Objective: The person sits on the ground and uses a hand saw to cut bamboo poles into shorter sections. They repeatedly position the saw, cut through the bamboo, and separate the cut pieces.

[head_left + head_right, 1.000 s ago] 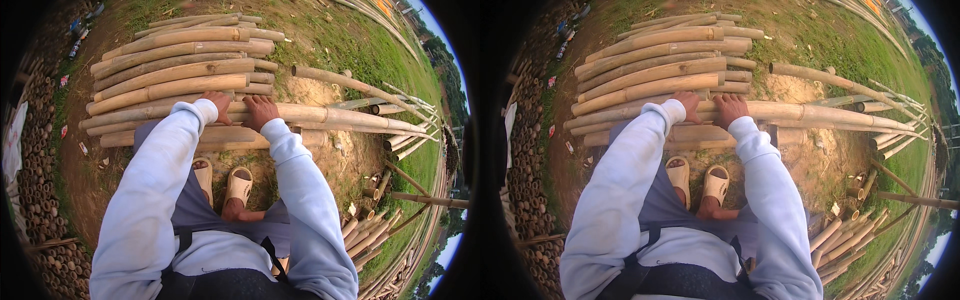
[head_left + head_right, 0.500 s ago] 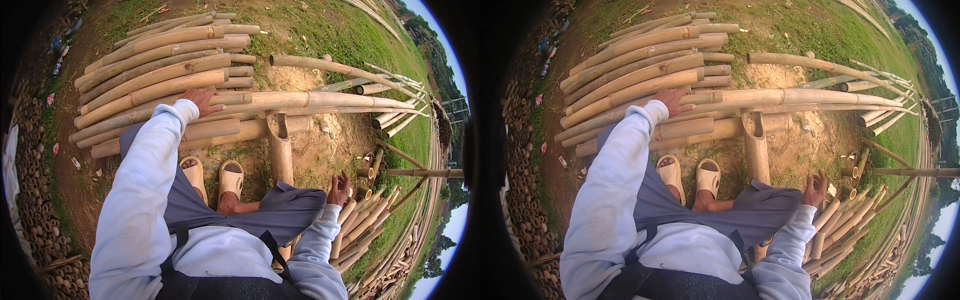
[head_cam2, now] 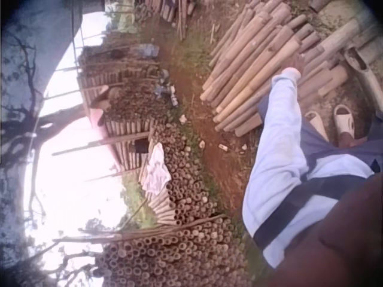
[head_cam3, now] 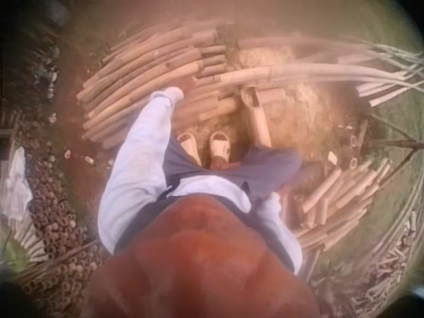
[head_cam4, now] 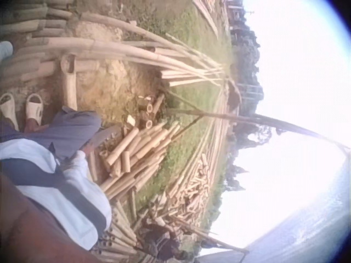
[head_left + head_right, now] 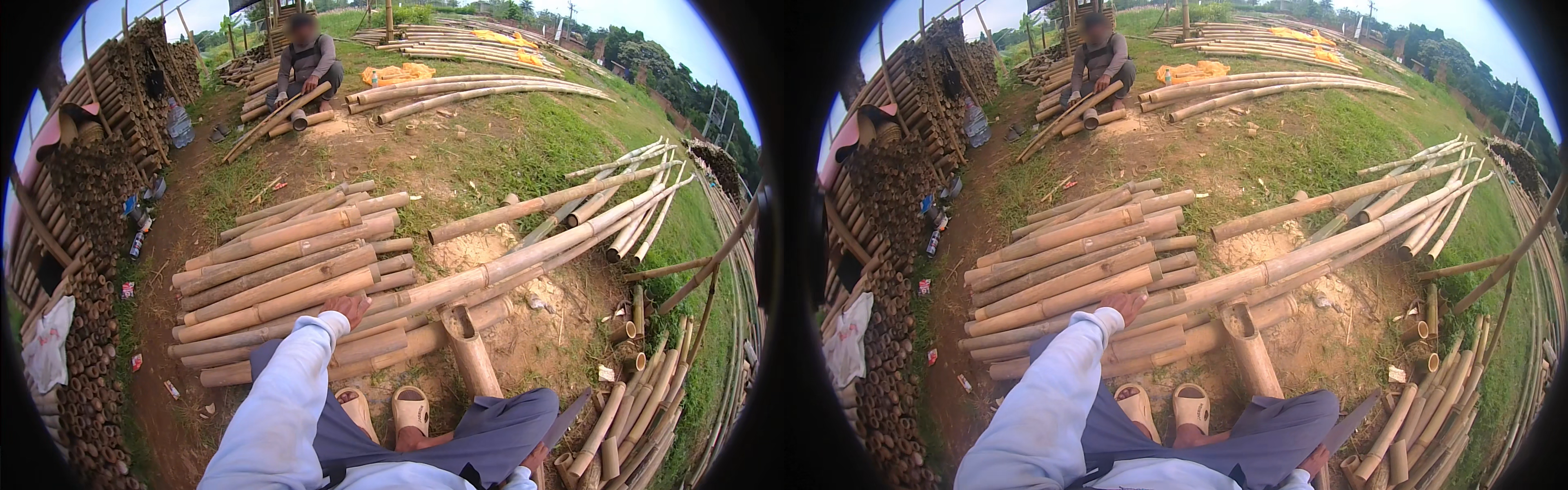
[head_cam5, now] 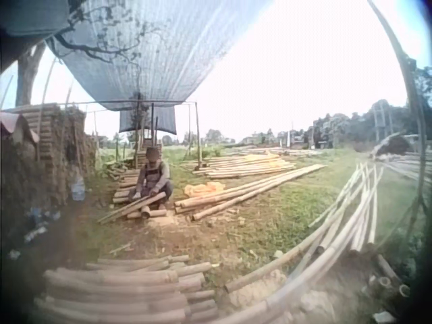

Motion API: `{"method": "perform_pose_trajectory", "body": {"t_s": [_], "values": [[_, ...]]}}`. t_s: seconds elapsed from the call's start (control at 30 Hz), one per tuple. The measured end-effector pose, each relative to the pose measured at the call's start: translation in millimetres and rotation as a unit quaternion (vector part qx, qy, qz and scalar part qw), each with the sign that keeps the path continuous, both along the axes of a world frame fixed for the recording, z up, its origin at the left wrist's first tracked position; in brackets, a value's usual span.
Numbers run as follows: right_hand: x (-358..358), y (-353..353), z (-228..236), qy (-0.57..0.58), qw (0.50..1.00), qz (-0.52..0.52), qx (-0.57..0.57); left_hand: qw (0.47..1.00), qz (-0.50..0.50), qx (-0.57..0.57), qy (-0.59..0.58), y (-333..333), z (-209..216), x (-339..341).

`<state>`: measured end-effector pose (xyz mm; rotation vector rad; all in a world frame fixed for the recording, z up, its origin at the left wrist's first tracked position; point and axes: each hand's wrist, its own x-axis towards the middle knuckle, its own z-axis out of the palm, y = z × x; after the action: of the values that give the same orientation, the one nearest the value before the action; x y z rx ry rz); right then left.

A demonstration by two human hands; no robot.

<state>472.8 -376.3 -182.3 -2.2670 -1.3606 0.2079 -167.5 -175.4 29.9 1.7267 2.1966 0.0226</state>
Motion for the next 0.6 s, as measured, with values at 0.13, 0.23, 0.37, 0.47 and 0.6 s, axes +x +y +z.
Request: {"method": "perform_pose_trajectory", "body": {"t_s": [0.13, 0.23, 0.37, 0.47, 0.6], "values": [[-14.2, -1.3, 12.6, -0.068, 0.997, -0.03, -0.019, 1.0, 0.01, -0.011, 0.021, -4.3, -5.2, -0.1], [-35.8, -7.4, 47.3, -0.076, 0.988, -0.042, -0.128, 0.999, -0.002, -0.02, 0.028, -0.9, -8.7, -1.4], [10.7, -29.0, -39.9, 0.083, 0.996, 0.019, 0.036, 1.0, 0.017, -0.023, -0.004, 5.9, -11.3, -0.3], [8.6, -35.5, -37.6, 0.048, 0.996, 0.065, -0.025, 0.999, 0.045, -0.02, -0.015, 10.6, -18.4, -5.7], [15.3, -44.4, -37.6, 0.017, 0.99, 0.045, -0.131, 0.998, 0.059, -0.011, -0.017, 11.4, -17.8, 1.6]]}}
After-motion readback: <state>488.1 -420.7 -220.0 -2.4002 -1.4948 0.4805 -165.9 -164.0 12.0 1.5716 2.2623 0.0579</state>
